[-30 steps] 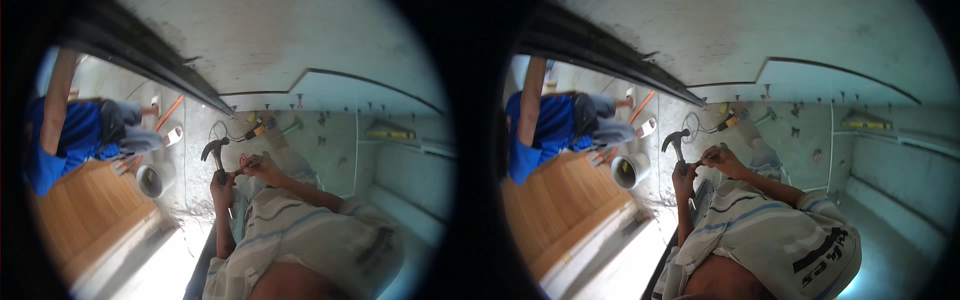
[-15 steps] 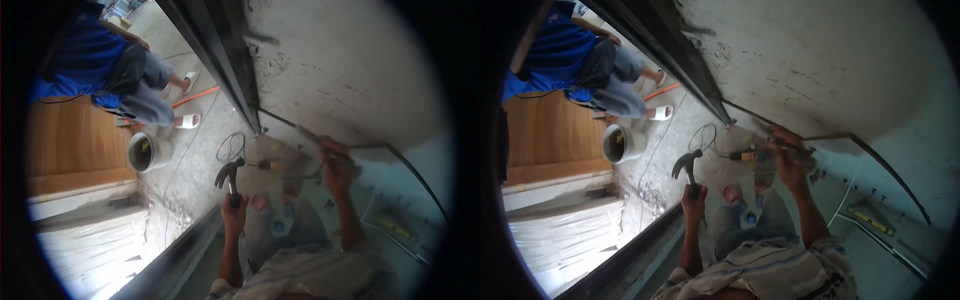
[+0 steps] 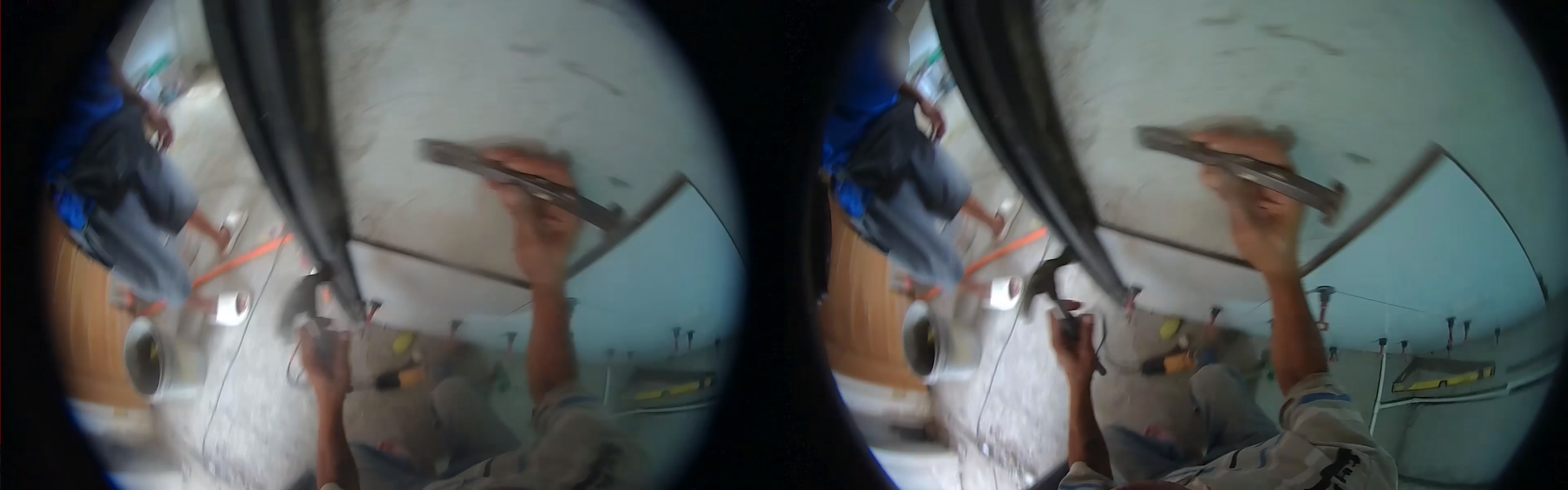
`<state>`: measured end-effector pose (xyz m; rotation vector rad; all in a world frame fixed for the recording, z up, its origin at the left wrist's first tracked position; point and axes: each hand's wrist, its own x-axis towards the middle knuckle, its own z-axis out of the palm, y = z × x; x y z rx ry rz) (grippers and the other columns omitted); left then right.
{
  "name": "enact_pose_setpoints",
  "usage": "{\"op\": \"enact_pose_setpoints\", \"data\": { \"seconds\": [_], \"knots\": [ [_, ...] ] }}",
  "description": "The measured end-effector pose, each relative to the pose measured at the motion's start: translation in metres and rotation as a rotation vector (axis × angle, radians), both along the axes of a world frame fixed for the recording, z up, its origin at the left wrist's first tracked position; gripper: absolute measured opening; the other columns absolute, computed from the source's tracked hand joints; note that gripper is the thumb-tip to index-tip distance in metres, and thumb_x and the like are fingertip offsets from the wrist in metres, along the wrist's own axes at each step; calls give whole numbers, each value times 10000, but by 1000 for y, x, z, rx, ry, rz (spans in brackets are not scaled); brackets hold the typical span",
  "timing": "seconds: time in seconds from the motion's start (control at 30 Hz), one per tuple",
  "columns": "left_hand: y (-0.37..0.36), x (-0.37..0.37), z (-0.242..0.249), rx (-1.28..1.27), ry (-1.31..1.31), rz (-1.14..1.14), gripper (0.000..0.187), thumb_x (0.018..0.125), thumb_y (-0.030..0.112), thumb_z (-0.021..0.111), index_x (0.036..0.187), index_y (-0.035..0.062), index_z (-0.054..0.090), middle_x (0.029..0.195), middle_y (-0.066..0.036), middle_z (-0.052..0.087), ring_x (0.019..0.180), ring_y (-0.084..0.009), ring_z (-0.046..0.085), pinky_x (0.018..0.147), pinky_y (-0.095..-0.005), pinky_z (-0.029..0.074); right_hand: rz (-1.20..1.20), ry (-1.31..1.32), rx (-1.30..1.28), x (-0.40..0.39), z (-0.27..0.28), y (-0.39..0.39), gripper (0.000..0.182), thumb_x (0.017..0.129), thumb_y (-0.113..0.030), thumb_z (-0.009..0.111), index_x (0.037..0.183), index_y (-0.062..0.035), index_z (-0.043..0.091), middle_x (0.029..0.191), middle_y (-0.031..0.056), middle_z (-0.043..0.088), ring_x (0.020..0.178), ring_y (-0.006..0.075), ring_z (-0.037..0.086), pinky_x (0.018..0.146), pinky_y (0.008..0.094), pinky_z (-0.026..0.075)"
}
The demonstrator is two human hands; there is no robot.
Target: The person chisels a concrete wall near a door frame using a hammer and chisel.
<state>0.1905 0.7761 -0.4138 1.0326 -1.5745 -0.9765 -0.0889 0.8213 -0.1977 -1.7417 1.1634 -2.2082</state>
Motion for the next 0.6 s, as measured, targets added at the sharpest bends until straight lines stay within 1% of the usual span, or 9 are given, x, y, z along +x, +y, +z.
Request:
{"op": "enact_pose_setpoints", "data": {
  "seconds": [0.1,0.17,0.23,0.3,0.33,0.43,0.5,0.53,0.6],
  "knots": [
    [-62,-32,16,-145,418,110,337,873,-10,624,1187,-16,503,1019,-84,588,846,-118,544,717,-236,459,-190,257,-85,5,-6,-4,210,884,-27,645,1087,-30,594,1064,70,633,975,125,602,835,248,494],
    [-77,-47,54,-278,461,175,409,841,33,705,1193,-25,505,1062,-65,557,795,-80,519,668,-199,432,0,152,-125,8,-10,-8,187,895,-15,625,1076,-47,593,1068,50,612,982,118,585,826,245,481],
    [-86,-54,73,-532,363,261,503,796,80,763,1219,-27,513,1183,-96,526,922,-159,562,794,-262,459,59,65,110,6,-10,-3,171,900,-13,615,1064,-57,590,1098,27,591,1025,109,557,864,247,458],
    [-96,-56,87,-650,230,391,610,740,140,812,1255,-9,522,1292,-129,479,1133,-264,527,956,-353,415,43,216,35,1,-11,-9,140,915,-42,608,1052,-69,588,1089,17,584,1032,102,537,881,247,445],
    [-95,-56,95,-590,255,330,651,707,137,815,1280,23,527,1336,-155,462,1273,-333,430,1037,-416,350,98,209,143,8,7,7,137,918,-112,632,1015,-23,596,994,5,583,959,99,547,815,258,451],
    [-108,-58,84,-565,263,244,620,700,96,792,1263,19,543,1364,-145,443,1259,-329,442,1024,-413,367,157,415,460,9,49,73,116,908,-101,642,991,-27,609,993,14,605,951,109,557,834,267,459],
    [-110,-80,85,-574,333,206,599,698,73,775,1244,-12,545,1329,-171,487,1208,-360,484,1009,-413,385,127,662,604,-9,119,136,122,899,-115,656,985,-39,616,980,30,628,944,123,575,861,292,469],
    [-118,-83,76,-540,361,198,588,705,75,774,1235,-32,544,1295,-180,517,1171,-353,514,996,-406,397,-189,895,717,11,165,167,177,917,-180,629,1030,-45,608,981,59,652,1011,179,605,917,343,473],
    [-128,-96,79,-502,407,157,577,713,77,774,1226,-51,543,1261,-189,548,1134,-346,543,984,-399,410,-260,790,575,15,245,200,194,905,-203,635,1022,-49,617,984,65,666,954,195,631,847,358,507]
  ]
}}
